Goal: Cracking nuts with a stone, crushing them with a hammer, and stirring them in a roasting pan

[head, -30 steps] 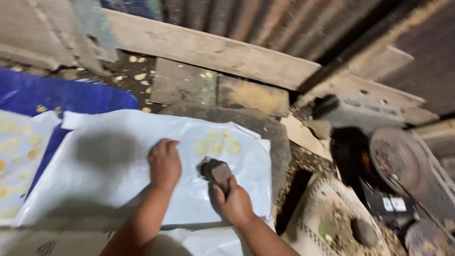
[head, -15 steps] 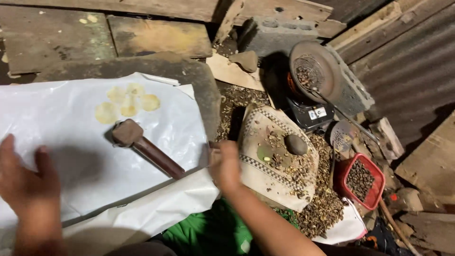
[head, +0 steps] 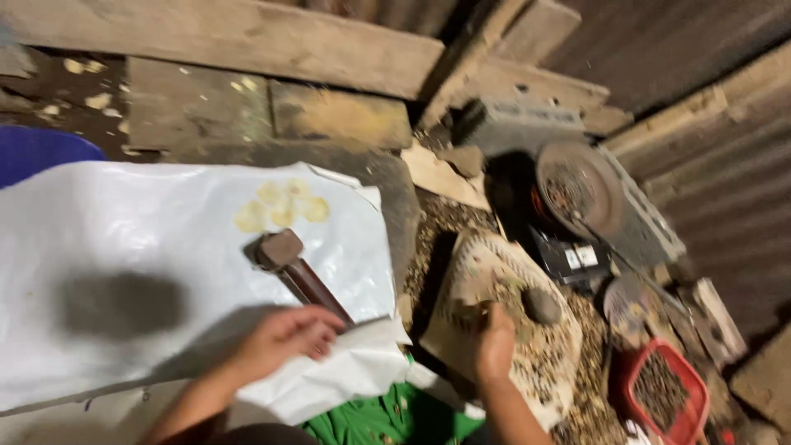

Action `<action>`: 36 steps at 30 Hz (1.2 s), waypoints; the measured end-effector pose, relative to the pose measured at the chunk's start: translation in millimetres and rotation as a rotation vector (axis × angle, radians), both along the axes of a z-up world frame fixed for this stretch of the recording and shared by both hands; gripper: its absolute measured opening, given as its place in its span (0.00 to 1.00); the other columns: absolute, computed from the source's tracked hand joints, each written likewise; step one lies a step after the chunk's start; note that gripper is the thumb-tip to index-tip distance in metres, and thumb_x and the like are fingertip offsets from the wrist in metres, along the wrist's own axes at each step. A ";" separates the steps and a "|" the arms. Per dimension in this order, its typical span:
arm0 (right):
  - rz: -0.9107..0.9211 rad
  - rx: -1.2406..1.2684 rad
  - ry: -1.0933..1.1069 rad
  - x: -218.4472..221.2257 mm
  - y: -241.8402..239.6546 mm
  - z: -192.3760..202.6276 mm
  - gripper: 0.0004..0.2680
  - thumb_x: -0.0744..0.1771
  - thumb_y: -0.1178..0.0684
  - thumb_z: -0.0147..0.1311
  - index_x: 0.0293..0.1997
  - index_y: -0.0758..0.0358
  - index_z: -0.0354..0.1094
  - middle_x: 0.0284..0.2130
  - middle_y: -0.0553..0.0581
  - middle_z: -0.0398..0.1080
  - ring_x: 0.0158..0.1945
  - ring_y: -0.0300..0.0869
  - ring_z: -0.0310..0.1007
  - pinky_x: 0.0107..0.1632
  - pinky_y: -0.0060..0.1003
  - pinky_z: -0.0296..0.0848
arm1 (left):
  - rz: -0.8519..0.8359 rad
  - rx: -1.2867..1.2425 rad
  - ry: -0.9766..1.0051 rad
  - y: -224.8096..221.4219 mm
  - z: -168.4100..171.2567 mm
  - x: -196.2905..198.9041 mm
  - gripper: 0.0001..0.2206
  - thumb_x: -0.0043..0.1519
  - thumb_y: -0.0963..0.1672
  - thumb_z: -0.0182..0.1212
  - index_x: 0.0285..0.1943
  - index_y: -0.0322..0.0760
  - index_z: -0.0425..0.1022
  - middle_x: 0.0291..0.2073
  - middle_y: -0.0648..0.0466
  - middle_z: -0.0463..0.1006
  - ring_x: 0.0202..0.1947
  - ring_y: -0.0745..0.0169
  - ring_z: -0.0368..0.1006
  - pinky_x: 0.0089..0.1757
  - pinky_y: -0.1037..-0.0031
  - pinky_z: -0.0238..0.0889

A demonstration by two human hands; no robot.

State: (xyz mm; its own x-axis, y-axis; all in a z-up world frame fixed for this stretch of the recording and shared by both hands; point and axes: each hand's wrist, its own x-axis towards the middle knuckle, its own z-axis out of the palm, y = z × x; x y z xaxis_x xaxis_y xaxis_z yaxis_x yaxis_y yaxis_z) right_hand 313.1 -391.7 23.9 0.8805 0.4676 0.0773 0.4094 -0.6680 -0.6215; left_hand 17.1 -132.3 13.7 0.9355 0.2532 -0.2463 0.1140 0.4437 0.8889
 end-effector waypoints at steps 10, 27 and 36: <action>0.878 0.265 -0.060 -154.8 142.9 79.8 0.12 0.61 0.64 0.59 0.48 0.61 0.77 0.31 0.52 0.70 0.35 0.43 0.68 0.40 0.34 0.70 | 0.214 -0.493 0.120 -1.4 33.3 -4.2 0.24 0.67 0.44 0.49 0.72 0.24 0.67 0.55 0.35 0.78 0.49 0.46 0.78 0.53 0.62 0.72; -0.308 -0.195 -0.008 0.5 -13.1 -32.7 0.09 0.66 0.50 0.50 0.45 0.64 0.62 0.37 0.67 0.75 0.38 0.63 0.74 0.44 0.53 0.73 | 0.146 -0.116 0.404 22.6 42.9 -21.2 0.24 0.62 0.40 0.52 0.70 0.25 0.69 0.57 0.34 0.82 0.57 0.41 0.80 0.56 0.57 0.71; 0.129 -0.320 -0.112 91.8 6.0 9.7 0.18 0.69 0.57 0.48 0.69 0.62 0.58 0.67 0.65 0.56 0.67 0.58 0.60 0.69 0.52 0.60 | 0.120 -0.024 0.419 18.9 46.4 -18.0 0.24 0.63 0.42 0.50 0.70 0.30 0.70 0.60 0.38 0.83 0.58 0.44 0.79 0.57 0.58 0.69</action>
State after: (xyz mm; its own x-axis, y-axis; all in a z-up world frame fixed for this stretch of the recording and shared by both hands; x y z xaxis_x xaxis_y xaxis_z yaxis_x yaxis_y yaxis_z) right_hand 404.9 -385.6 33.6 0.8071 0.5904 0.0015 0.5565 -0.7600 -0.3356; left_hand -0.9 -113.4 60.0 0.7177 0.3439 -0.6055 0.4087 0.4960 0.7661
